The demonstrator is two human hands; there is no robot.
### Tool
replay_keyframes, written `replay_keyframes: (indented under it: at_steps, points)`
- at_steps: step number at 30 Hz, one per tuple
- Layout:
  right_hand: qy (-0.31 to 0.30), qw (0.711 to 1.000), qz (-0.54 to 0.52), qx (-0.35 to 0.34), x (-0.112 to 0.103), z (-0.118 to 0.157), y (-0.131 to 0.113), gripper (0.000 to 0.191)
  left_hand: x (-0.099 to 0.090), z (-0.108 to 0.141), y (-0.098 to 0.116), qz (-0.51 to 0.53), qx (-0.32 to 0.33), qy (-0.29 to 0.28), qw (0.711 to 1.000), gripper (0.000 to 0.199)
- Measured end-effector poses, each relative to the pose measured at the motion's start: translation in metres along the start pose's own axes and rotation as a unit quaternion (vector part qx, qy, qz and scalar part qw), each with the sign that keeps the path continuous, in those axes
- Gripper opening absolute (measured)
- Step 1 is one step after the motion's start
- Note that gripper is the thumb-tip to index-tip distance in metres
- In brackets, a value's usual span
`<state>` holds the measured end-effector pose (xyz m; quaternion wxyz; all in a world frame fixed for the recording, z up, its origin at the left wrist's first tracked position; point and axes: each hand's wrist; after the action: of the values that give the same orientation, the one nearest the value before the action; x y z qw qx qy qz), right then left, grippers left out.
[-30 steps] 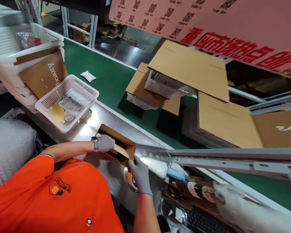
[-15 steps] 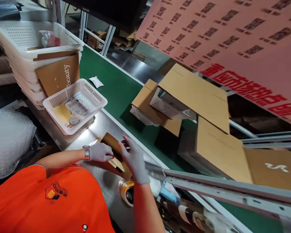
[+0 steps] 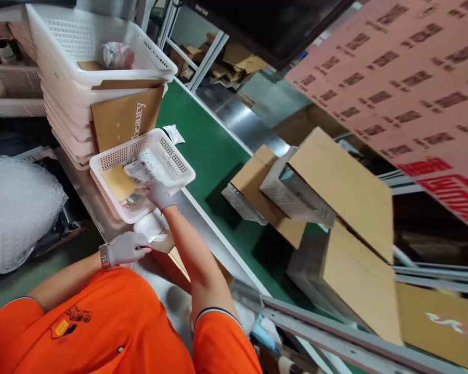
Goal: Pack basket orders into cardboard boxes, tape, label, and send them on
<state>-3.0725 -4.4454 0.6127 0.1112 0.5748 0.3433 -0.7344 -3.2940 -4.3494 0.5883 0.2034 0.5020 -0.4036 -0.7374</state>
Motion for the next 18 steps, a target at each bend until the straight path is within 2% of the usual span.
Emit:
replay_keyframes:
  at_steps: [1,3,6,8,10,12,15,16,18]
  points:
    - [0.021,0.999,-0.036,0.019,-0.004,-0.002,0.007,0.018,-0.009,0.004,-0.005,0.015,-0.01,0.03,0.999,0.025]
    - [0.083,0.987,-0.129,0.044,-0.016,0.003,0.018,0.027,-0.029,0.009,-0.014,0.053,-0.031,0.105,0.993,0.024]
    - [0.134,0.945,-0.29,0.066,-0.042,0.02,0.025,0.044,-0.062,0.006,-0.027,0.092,-0.078,0.22,0.968,0.025]
    - [0.16,0.912,-0.372,0.067,-0.06,0.034,0.023,0.051,-0.083,-0.005,-0.032,0.09,-0.107,0.261,0.955,0.027]
    - [0.18,0.885,-0.425,0.065,-0.075,0.049,0.018,0.057,-0.101,-0.02,-0.033,0.08,-0.129,0.275,0.949,0.037]
    - [0.18,0.863,-0.466,0.073,-0.087,0.064,0.012,0.059,-0.113,-0.035,-0.029,0.088,-0.143,0.281,0.945,0.055]
    - [0.167,0.838,-0.511,0.092,-0.093,0.084,0.005,0.06,-0.116,-0.052,-0.018,0.169,-0.108,0.249,0.948,0.076]
    - [0.162,0.831,-0.523,0.094,-0.093,0.088,0.003,0.061,-0.114,-0.056,-0.014,0.216,-0.079,0.224,0.947,0.074]
    - [0.149,0.822,-0.543,0.088,-0.088,0.089,0.002,0.062,-0.109,-0.06,-0.008,0.322,-0.031,0.176,0.93,0.057]
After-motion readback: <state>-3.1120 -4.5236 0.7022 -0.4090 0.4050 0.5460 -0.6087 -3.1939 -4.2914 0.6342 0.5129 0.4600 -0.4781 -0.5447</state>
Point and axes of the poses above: each hand's wrist, its own z-axis away from the middle knuckle, its own x-axis out of the palm, y = z × x, and after that the axes turned 8 degrees about -x, right-handed
